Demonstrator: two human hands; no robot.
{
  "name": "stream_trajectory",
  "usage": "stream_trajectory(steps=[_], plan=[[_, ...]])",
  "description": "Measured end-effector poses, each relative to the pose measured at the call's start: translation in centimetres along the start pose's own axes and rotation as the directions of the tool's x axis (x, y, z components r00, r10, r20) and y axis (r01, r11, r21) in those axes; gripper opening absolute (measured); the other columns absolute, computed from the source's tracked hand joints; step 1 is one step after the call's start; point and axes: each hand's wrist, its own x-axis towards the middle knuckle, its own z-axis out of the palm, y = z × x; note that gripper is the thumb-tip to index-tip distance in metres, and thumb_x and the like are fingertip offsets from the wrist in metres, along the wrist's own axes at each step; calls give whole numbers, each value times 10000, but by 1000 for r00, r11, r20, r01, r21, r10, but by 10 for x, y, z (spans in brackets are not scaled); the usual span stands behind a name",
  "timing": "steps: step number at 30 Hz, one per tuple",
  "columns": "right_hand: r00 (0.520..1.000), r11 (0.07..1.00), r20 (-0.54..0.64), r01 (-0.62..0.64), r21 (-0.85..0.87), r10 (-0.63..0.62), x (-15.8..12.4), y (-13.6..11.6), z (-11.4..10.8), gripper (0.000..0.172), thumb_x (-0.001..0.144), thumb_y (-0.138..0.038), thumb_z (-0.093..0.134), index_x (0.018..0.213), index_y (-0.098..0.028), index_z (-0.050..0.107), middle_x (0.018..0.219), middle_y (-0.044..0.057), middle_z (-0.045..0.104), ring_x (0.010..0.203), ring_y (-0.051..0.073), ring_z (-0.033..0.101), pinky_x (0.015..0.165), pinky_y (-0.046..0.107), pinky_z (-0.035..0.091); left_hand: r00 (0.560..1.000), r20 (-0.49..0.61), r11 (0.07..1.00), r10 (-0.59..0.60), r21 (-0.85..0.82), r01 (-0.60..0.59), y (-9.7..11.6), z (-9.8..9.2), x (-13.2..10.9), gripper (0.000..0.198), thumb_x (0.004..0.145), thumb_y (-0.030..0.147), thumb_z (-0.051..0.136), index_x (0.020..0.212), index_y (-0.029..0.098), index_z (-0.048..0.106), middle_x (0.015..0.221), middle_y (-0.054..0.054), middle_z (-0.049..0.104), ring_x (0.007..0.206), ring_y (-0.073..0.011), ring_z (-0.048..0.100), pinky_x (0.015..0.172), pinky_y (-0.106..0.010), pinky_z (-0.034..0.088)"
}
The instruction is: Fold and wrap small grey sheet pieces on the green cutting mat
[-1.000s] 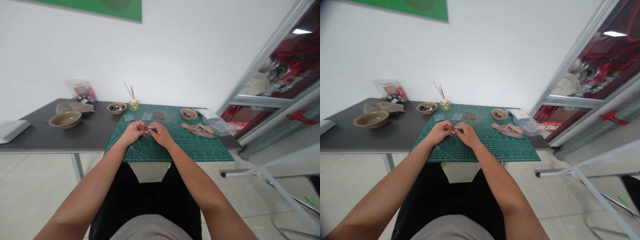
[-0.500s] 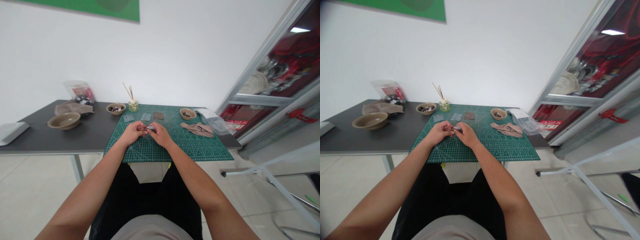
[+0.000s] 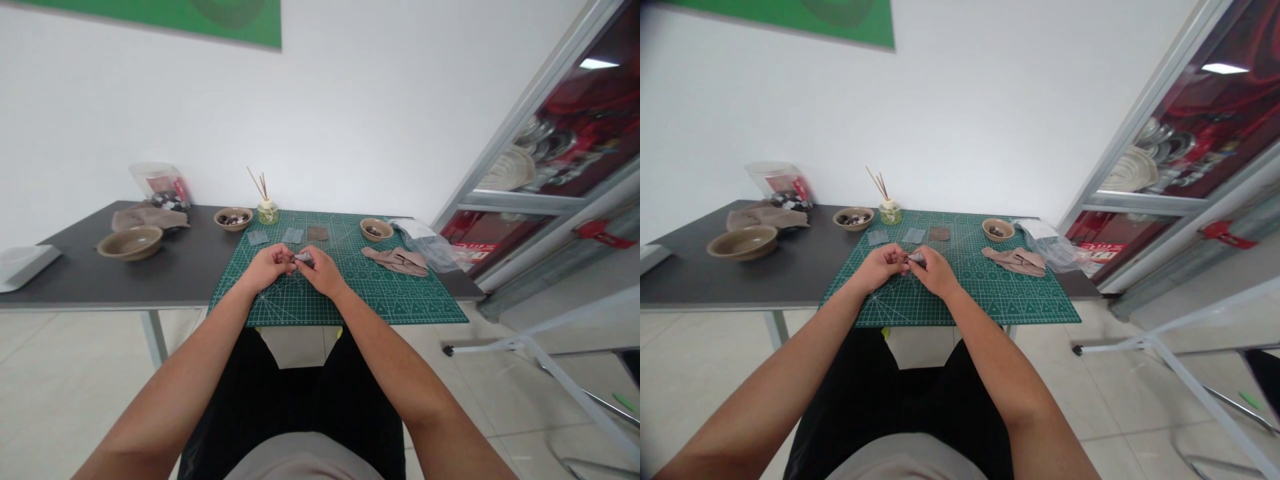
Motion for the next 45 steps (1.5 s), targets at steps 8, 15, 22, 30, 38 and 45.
stream_trajectory(steps=[8, 15, 22, 30, 38, 45], plan=[[1000, 1000, 5, -7, 17, 7, 1, 1, 0, 169, 884, -352, 587, 955, -200, 609, 886, 29, 655, 813, 172, 594, 776, 292, 442, 1000, 9, 1000, -15, -27, 15, 0, 0, 0, 253, 614, 234, 761, 743, 180, 551, 595, 58, 595, 582, -116, 593, 603, -251, 470], [994, 999, -102, -39, 23, 42, 0, 3, -1, 150, 879, -354, 595, 929, -214, 616, 859, 18, 660, 782, 171, 598, 763, 296, 457, 996, -71, 998, 50, 33, -48, -3, -3, 1, 254, 675, 343, 758, 759, 172, 589, 668, 25, 632, 615, -125, 603, 649, -271, 480], [992, 996, -92, 84, 18, -82, 2, 3, -2, 116, 922, -313, 561, 939, -221, 629, 947, 50, 661, 925, 193, 605, 863, 332, 459, 993, -98, 998, 60, -21, -62, -2, -3, 1, 324, 737, 392, 711, 950, 176, 596, 615, 45, 604, 560, -133, 611, 616, -286, 522], [992, 996, -87, 91, 22, -88, 2, 2, -2, 106, 937, -284, 545, 950, -220, 628, 966, 55, 667, 952, 197, 606, 885, 344, 457, 996, -49, 996, 71, -54, -73, -3, -2, 1, 282, 707, 317, 728, 889, 182, 559, 596, 59, 602, 543, -117, 602, 597, -261, 500], [996, 997, -32, 82, -6, -82, 4, 9, 2, 101, 923, -253, 556, 991, -224, 624, 1006, 57, 664, 979, 204, 598, 894, 353, 451, 999, 21, 1000, 27, -6, -27, -7, -5, 2, 302, 703, 323, 740, 921, 168, 600, 625, 27, 651, 613, -144, 639, 671, -295, 518], [997, 998, -51, 63, -8, -63, 3, 10, 3, 102, 905, -258, 584, 995, -226, 619, 1008, 57, 665, 986, 211, 600, 897, 357, 451, 999, 40, 999, 20, 29, -21, -1, -4, 1, 217, 724, 346, 709, 826, 170, 631, 689, -3, 675, 592, -118, 582, 622, -266, 483]])
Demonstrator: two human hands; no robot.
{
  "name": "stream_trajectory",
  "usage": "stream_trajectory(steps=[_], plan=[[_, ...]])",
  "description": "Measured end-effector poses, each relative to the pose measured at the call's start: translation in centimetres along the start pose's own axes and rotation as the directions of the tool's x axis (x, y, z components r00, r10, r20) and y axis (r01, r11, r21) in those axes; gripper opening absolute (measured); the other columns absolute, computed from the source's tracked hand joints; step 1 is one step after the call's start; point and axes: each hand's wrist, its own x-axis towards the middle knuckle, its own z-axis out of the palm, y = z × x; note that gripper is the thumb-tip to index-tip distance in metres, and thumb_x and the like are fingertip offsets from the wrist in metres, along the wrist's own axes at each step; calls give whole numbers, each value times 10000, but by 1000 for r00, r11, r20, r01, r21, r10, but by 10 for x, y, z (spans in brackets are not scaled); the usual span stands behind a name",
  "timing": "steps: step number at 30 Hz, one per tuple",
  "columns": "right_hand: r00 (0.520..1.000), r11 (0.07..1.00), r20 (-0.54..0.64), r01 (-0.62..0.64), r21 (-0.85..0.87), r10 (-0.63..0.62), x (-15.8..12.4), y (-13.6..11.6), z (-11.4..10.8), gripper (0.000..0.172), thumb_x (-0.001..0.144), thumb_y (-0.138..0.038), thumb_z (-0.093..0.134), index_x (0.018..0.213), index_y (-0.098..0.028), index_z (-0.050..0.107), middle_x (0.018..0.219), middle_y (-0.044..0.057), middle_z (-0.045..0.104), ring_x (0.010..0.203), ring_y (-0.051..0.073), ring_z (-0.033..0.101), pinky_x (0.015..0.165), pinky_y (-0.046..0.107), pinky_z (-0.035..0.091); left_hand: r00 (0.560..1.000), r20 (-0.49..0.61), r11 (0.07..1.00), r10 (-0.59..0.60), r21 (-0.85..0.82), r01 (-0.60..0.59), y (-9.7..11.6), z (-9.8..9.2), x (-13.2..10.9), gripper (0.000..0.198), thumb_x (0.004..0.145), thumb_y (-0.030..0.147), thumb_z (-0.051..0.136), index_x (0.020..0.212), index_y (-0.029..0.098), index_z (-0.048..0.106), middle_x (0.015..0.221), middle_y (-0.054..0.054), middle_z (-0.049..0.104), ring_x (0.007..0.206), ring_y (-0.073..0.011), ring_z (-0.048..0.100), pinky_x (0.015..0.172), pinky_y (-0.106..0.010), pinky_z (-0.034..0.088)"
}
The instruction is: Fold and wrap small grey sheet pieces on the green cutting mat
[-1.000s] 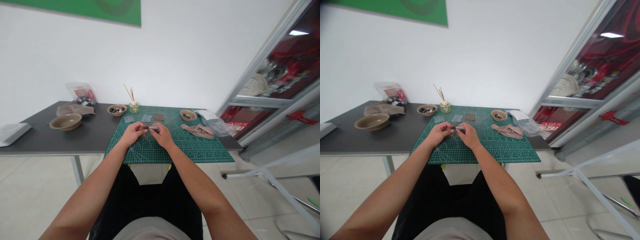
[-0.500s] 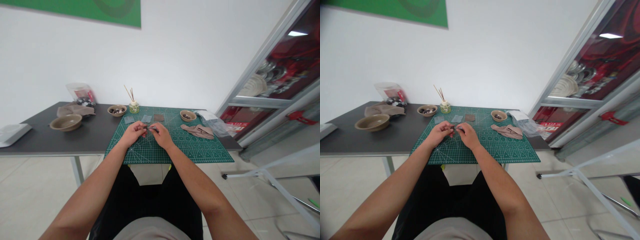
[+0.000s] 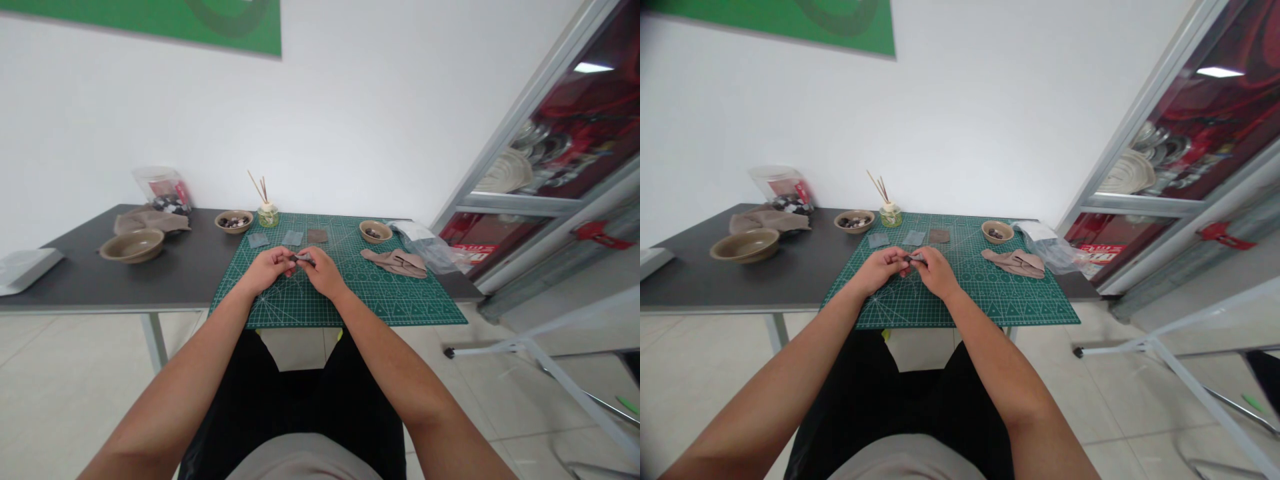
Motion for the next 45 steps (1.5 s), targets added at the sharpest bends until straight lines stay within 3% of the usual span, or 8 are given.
stream_trajectory(steps=[13, 39, 45], plan=[[996, 996, 2, -88, 32, 88, -1, -5, -3, 134, 878, -341, 616, 928, -217, 612, 910, 25, 649, 856, 183, 594, 814, 316, 453, 1000, -8, 999, -11, 49, 12, -1, -1, 1, 212, 718, 353, 714, 788, 177, 619, 645, 20, 639, 590, -116, 545, 612, -248, 430], [994, 993, 31, -108, 52, 107, -1, -7, -3, 183, 888, -363, 592, 970, -205, 636, 878, 19, 666, 803, 158, 594, 758, 271, 434, 999, -51, 995, -14, 94, 18, 0, -1, -1, 200, 708, 332, 702, 779, 169, 609, 597, 37, 576, 560, -107, 514, 574, -241, 393], [982, 982, -51, -179, 58, 182, -3, -6, -3, 209, 852, -419, 626, 904, -217, 625, 786, -4, 651, 717, 152, 586, 702, 266, 441, 993, -118, 996, -3, 83, 13, -9, -2, 3, 235, 696, 343, 715, 825, 171, 621, 617, 34, 583, 567, -115, 513, 580, -251, 382]])
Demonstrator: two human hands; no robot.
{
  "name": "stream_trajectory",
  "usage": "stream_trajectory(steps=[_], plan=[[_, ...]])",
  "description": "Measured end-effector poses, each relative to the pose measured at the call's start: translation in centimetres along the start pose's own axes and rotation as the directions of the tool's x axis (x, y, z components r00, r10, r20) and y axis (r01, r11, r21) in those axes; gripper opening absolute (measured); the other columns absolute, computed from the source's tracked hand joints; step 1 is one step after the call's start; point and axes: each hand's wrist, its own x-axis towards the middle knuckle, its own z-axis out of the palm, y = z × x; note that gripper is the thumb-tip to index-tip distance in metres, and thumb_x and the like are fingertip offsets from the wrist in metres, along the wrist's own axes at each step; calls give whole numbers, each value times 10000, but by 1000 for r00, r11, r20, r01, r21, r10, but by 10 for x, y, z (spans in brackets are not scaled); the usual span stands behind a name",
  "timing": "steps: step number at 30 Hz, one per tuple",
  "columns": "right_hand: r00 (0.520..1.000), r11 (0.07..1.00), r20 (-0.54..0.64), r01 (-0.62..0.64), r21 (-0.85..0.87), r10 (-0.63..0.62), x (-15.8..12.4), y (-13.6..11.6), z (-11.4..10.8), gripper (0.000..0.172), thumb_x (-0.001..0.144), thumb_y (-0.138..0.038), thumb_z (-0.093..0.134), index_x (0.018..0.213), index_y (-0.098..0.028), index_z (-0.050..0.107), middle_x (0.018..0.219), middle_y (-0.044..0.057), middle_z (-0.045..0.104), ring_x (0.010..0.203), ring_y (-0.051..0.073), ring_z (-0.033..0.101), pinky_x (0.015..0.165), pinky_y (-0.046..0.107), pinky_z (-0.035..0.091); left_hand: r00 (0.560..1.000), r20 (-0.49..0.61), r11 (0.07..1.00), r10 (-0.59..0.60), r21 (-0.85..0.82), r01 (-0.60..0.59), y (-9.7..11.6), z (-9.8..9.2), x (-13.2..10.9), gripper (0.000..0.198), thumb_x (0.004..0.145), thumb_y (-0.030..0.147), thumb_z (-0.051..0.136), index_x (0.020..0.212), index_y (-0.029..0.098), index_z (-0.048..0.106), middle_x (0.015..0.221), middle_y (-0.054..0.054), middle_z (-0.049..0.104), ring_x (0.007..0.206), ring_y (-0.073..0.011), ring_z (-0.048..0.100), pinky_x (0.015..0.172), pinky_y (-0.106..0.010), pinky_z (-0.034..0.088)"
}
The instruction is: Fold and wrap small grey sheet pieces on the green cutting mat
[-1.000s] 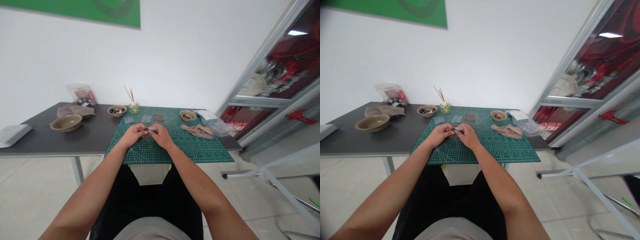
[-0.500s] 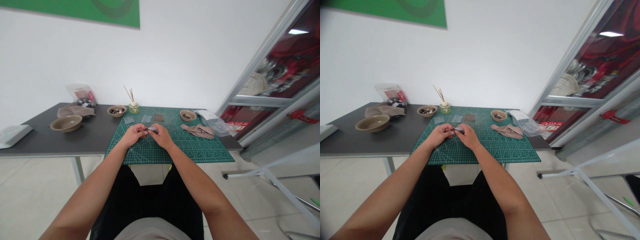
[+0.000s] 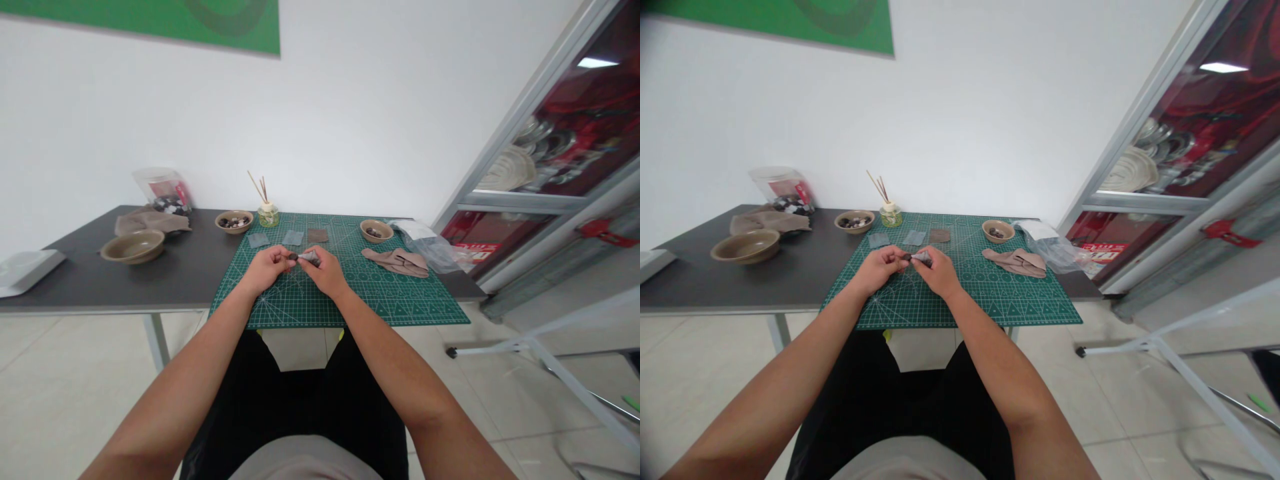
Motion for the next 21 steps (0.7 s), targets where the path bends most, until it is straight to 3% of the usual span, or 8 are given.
stream_trajectory(steps=[6, 10, 13, 16, 19, 21], plan=[[995, 992, -55, -77, 97, 83, 3, 4, 1, 274, 858, -409, 606, 1047, -211, 606, 872, 14, 676, 749, 156, 623, 731, 281, 482, 975, -207, 996, 82, -4, -85, -4, -2, 3, 215, 719, 314, 696, 873, 186, 619, 625, 69, 475, 559, -98, 448, 583, -248, 364], [992, 991, 68, -112, 69, 107, 8, 12, 7, 470, 835, -326, 646, 1268, -195, 522, 1007, 47, 692, 904, 181, 652, 868, 333, 490, 974, -208, 995, 86, -26, -94, -4, -3, 3, 231, 690, 253, 699, 899, 186, 628, 627, 74, 463, 560, -102, 455, 591, -256, 378], [986, 987, 63, -155, -35, 157, 10, 17, 10, 563, 803, -292, 680, 1320, -183, 486, 1091, 75, 681, 940, 187, 645, 896, 362, 488, 974, -207, 994, 95, -25, -102, -5, -2, 4, 215, 683, 233, 702, 880, 182, 634, 623, 73, 462, 570, -103, 455, 601, -256, 376], [984, 978, -31, -180, -104, 178, 10, 16, 10, 451, 801, -269, 669, 1225, -179, 546, 1136, 91, 665, 944, 179, 636, 881, 347, 488, 971, -216, 993, 101, -33, -111, -7, -1, 4, 203, 675, 232, 709, 854, 184, 626, 613, 74, 466, 568, -100, 449, 609, -255, 371], [972, 963, -114, -223, -152, 207, 9, 12, 7, 207, 818, -249, 625, 1012, -180, 607, 969, 56, 692, 859, 171, 633, 818, 319, 481, 972, -216, 994, 94, -35, -104, -7, -1, 5, 210, 670, 252, 716, 840, 189, 611, 597, 77, 468, 553, -100, 445, 605, -254, 369], [971, 954, -90, -234, -189, 220, 8, 9, 6, 79, 833, -267, 603, 872, -199, 611, 822, 26, 685, 768, 167, 624, 751, 303, 467, 974, -213, 995, 83, -34, -93, -6, 0, 5, 219, 668, 261, 717, 843, 189, 606, 594, 76, 476, 551, -100, 449, 604, -253, 369]])
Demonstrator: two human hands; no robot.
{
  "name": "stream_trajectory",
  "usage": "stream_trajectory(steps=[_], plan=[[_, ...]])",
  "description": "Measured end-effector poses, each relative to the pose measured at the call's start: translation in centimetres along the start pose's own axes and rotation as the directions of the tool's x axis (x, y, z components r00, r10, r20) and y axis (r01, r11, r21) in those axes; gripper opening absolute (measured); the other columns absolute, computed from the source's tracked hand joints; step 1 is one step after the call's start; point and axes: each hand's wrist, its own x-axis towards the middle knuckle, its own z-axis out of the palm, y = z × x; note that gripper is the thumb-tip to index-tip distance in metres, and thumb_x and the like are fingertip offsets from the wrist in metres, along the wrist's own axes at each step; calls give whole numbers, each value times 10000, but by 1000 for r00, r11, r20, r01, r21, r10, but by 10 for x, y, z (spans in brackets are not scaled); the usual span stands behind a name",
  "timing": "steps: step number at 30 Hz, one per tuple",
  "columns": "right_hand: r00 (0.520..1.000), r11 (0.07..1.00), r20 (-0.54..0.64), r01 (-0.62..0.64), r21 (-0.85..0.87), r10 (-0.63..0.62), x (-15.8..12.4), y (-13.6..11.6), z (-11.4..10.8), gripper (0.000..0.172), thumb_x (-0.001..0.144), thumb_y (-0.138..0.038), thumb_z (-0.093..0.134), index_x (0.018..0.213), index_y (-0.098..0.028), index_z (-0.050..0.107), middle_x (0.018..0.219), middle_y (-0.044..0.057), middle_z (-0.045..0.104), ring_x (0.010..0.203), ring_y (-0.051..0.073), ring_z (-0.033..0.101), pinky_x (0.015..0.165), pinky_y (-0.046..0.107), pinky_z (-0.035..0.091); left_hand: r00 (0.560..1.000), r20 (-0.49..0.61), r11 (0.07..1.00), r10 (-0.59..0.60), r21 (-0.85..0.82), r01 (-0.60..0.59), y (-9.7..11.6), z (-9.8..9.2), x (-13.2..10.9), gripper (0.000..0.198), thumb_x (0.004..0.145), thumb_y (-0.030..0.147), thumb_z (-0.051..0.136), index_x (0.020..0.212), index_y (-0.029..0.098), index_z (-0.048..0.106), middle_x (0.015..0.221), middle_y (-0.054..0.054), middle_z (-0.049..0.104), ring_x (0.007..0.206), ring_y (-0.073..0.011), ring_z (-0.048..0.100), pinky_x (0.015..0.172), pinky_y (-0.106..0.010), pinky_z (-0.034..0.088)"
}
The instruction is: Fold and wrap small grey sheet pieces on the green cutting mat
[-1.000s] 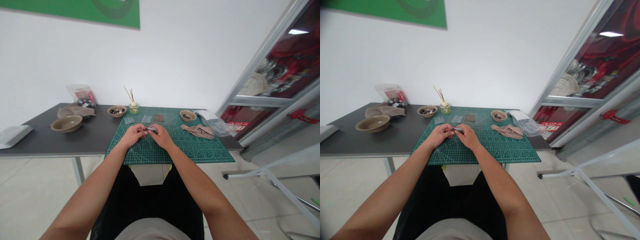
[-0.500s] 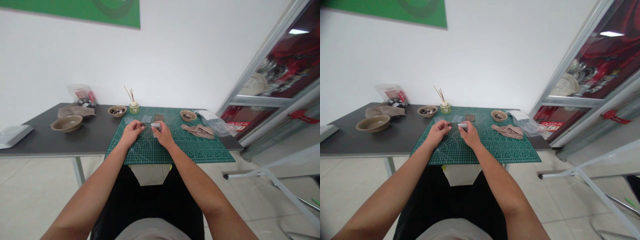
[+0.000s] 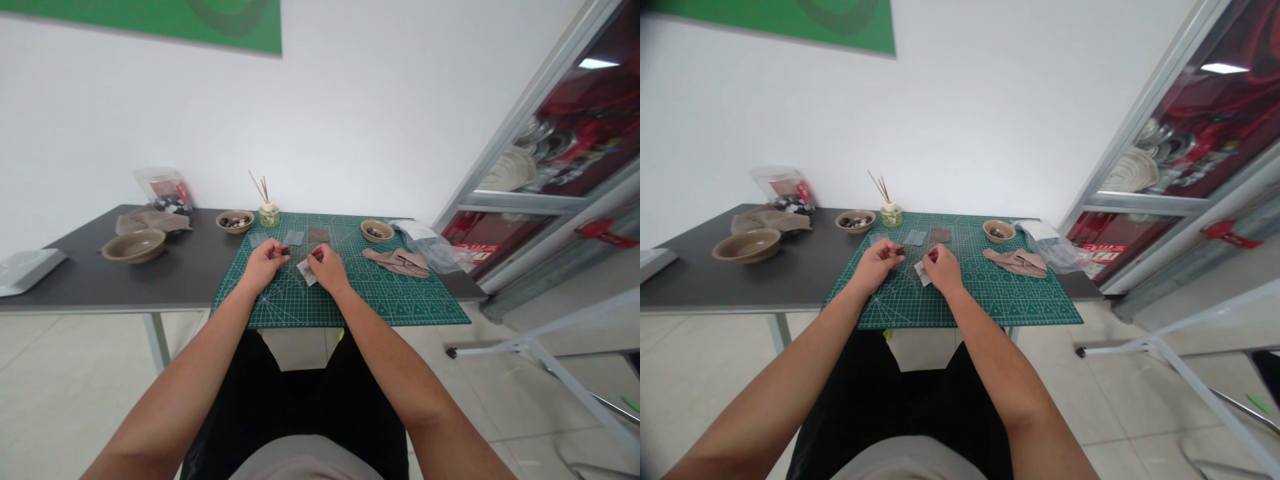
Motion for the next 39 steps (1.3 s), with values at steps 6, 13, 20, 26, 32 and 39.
stream_trajectory(steps=[6, 13, 20, 26, 32, 39], plan=[[978, 990, 161, 142, -27, -136, -5, -8, -4, 76, 834, -280, 630, 806, -209, 625, 791, 22, 695, 720, 164, 619, 694, 288, 437, 999, 11, 999, -48, -5, 48, 5, 0, -2, 256, 643, 276, 723, 851, 187, 603, 606, 70, 499, 563, -104, 474, 610, -258, 388], [935, 949, 167, 302, 90, -314, -6, -10, -5, 180, 873, -321, 642, 994, -189, 665, 952, 39, 698, 817, 144, 599, 774, 270, 446, 990, 101, 995, -95, -11, 97, 6, 1, -4, 239, 609, 298, 736, 755, 185, 584, 671, 25, 609, 638, -135, 560, 675, -287, 446], [930, 942, 173, 303, 142, -325, -6, -7, -5, 256, 921, -390, 598, 1070, -200, 681, 957, 35, 713, 840, 146, 620, 788, 266, 447, 990, 139, 982, -32, 190, 5, 9, 1, -7, 143, 701, 290, 668, 770, 168, 639, 675, 14, 628, 627, -130, 552, 636, -261, 427], [945, 952, 144, 274, 134, -292, -5, -7, -6, 161, 881, -330, 634, 969, -213, 700, 932, 17, 721, 794, 140, 626, 757, 256, 448, 989, 146, 942, 2, 333, -51, 11, 2, -7, 108, 728, 277, 643, 774, 180, 634, 728, -1, 656, 690, -155, 590, 668, -274, 456], [971, 978, 140, 200, -52, -191, -5, -4, -3, 82, 800, -271, 687, 845, -202, 691, 750, 12, 667, 726, 162, 583, 695, 270, 408, 974, 226, 823, 25, 549, -148, 8, 5, -6, 192, 777, 308, 611, 915, 197, 686, 905, -59, 693, 866, -227, 614, 797, -352, 476], [935, 926, 222, 320, -200, -275, -3, -1, 0, 39, 814, -238, 676, 793, -206, 686, 816, 37, 660, 817, 193, 540, 754, 299, 383, 917, 390, 621, 79, 701, -352, 4, 12, -7, 226, 778, 247, 565, 947, 166, 693, 982, -106, 645, 989, -272, 569, 940, -414, 445]])
